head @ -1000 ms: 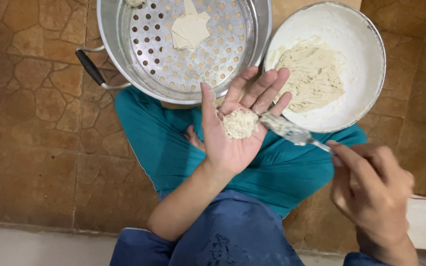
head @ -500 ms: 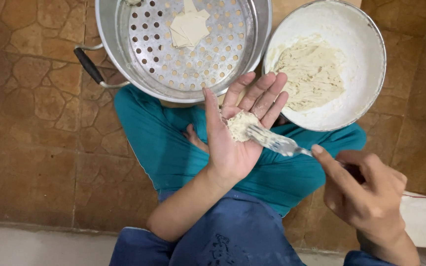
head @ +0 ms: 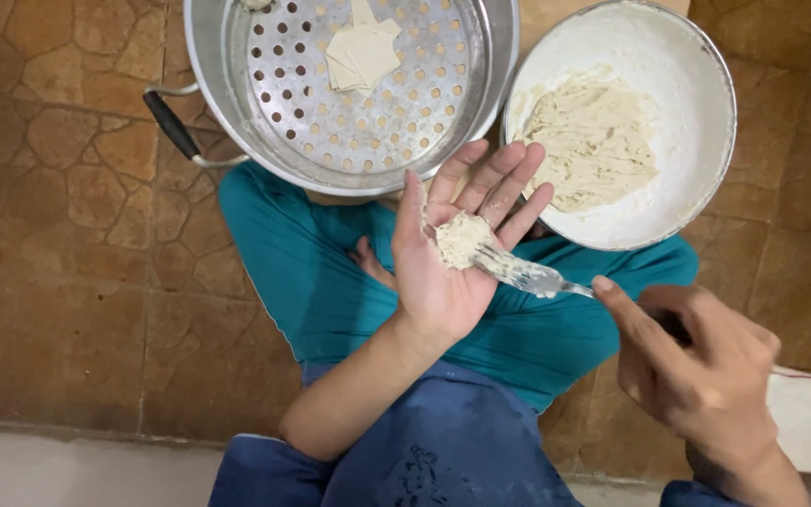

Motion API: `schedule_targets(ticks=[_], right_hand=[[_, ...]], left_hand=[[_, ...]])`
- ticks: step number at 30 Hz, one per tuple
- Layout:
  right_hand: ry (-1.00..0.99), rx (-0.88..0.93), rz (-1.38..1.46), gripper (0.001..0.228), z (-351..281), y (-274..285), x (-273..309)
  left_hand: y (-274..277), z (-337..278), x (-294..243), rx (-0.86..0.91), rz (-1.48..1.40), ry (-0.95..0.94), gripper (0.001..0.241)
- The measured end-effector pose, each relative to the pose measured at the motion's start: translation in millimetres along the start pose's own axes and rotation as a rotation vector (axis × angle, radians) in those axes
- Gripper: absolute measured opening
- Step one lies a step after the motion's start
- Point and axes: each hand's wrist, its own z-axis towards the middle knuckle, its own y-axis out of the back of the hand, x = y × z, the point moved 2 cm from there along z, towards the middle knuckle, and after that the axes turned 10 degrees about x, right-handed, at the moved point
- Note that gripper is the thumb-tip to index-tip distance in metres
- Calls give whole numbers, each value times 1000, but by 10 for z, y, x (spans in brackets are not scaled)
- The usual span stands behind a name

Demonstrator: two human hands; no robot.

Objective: Preparing dumplings by scooping filling from a bowl, shaping it by hand, and placing it into a steamer basket.

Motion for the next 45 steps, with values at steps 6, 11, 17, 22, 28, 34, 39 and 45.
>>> schedule_targets(ticks=[6, 11, 17, 22, 28, 34, 39, 45], right_hand=[[-17, -60, 41, 48, -63, -64, -23], [-116, -95, 155, 42, -120, -80, -67], [-221, -156, 97, 23, -148, -262, -533], [-341, -19, -87, 33, 73, -571, -707], [-432, 45, -41, 26, 187, -815, -780], [-372, 89, -325, 24, 204, -808, -785], [-400, 181, -192, 22, 273, -827, -849], [-335, 102, -149, 29, 336, -703, -854]], left_hand=[[72, -19, -10, -41, 2, 28, 57], [157, 6, -9, -8, -26, 38, 58], [-59, 168, -94, -298, -79, 101, 69], [-51, 212, -128, -387, -156, 158, 78], [45, 191, -156, -197, -125, 232, 90], [84, 174, -185, -166, -25, 271, 94], [193, 129, -183, -135, -155, 235, 94], [289, 84, -183, -73, -262, 229, 96]])
